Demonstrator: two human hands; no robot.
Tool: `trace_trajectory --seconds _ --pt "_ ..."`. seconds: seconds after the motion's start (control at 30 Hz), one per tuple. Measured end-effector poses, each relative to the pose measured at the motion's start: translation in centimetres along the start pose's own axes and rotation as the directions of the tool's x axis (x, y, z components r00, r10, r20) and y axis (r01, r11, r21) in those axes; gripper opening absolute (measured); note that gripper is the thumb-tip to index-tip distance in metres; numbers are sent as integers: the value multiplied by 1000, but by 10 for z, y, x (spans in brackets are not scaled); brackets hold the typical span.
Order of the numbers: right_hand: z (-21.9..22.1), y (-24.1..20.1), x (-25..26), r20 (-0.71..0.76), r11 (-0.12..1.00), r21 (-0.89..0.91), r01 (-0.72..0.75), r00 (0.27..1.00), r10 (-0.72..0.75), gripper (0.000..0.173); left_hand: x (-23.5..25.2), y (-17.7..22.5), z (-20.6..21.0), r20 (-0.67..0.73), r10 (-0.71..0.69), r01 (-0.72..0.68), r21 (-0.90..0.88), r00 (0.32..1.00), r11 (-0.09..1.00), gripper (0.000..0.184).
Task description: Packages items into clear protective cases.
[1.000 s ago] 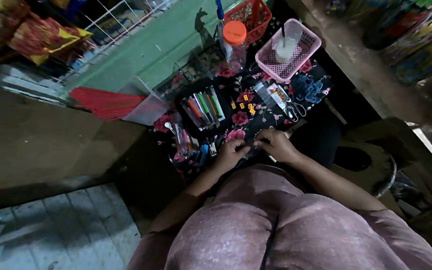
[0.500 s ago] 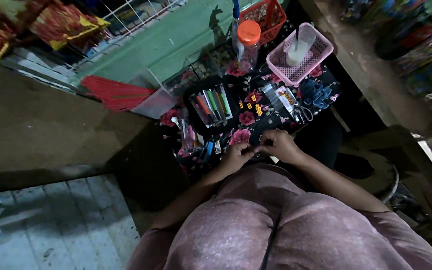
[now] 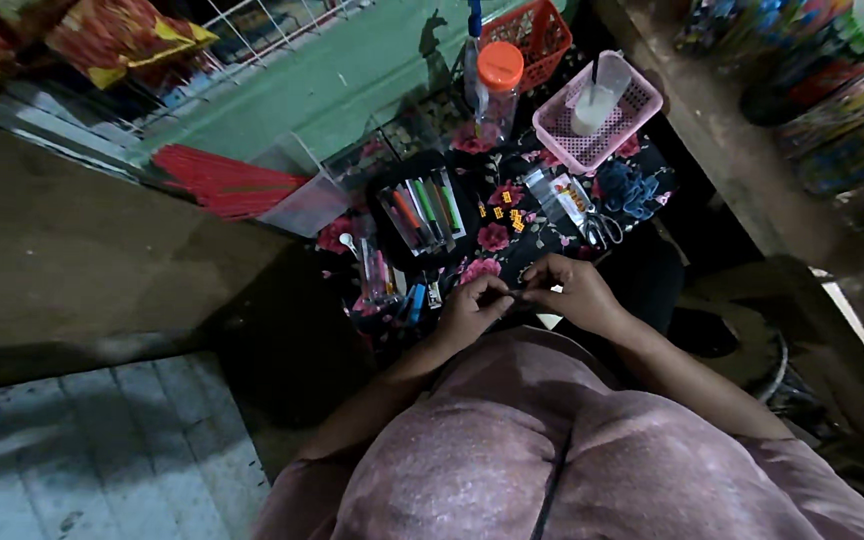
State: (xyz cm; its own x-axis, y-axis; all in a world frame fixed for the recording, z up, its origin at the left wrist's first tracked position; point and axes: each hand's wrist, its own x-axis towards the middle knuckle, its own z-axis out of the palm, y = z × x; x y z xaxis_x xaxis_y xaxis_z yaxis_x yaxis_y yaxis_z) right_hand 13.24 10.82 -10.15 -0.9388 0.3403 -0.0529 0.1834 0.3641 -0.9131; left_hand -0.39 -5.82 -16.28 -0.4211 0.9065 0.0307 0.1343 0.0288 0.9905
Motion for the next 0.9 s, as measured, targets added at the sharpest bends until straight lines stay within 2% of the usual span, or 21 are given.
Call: trace_trajectory --seconds 0.07,0.13,0.2,0.27,0.37,0.47,0.6,0.7,0.9 --pt "0 -6 -1 11 1000 -27 2 1000 -2 22 -1 3 0 -7 162 -161 93 987 983 26" --pt "1 -10 -1 14 999 -30 23 1000 -23 23 1 5 -2 46 402 -399 262 915 879 21" --pt "1 -11 -1 20 999 -25 41 999 -41 22 6 10 -4 114 528 -528 380 841 759 14" --pt "1 -11 -1 30 998 -37 55 998 -54 23 8 14 -6 156 539 -546 439 828 713 16" --pt "0 -10 -1 67 993 -77 84 995 -79 21 10 15 -8 167 515 -527 468 841 709 15" --pt "0 -4 -1 89 963 -124 239 969 -229 16 10 17 -10 140 483 -484 494 864 722 14" --pt "-4 -5 -4 136 839 -330 433 901 -412 15 8 25 -14 107 479 -460 517 871 722 12" --pt "-6 -13 -6 149 736 -478 480 870 -471 14 5 32 -17 83 529 -489 520 845 700 14" --pt "-11 -25 -6 226 609 -599 520 839 -495 16 0 44 -21 124 554 -498 625 824 601 15"
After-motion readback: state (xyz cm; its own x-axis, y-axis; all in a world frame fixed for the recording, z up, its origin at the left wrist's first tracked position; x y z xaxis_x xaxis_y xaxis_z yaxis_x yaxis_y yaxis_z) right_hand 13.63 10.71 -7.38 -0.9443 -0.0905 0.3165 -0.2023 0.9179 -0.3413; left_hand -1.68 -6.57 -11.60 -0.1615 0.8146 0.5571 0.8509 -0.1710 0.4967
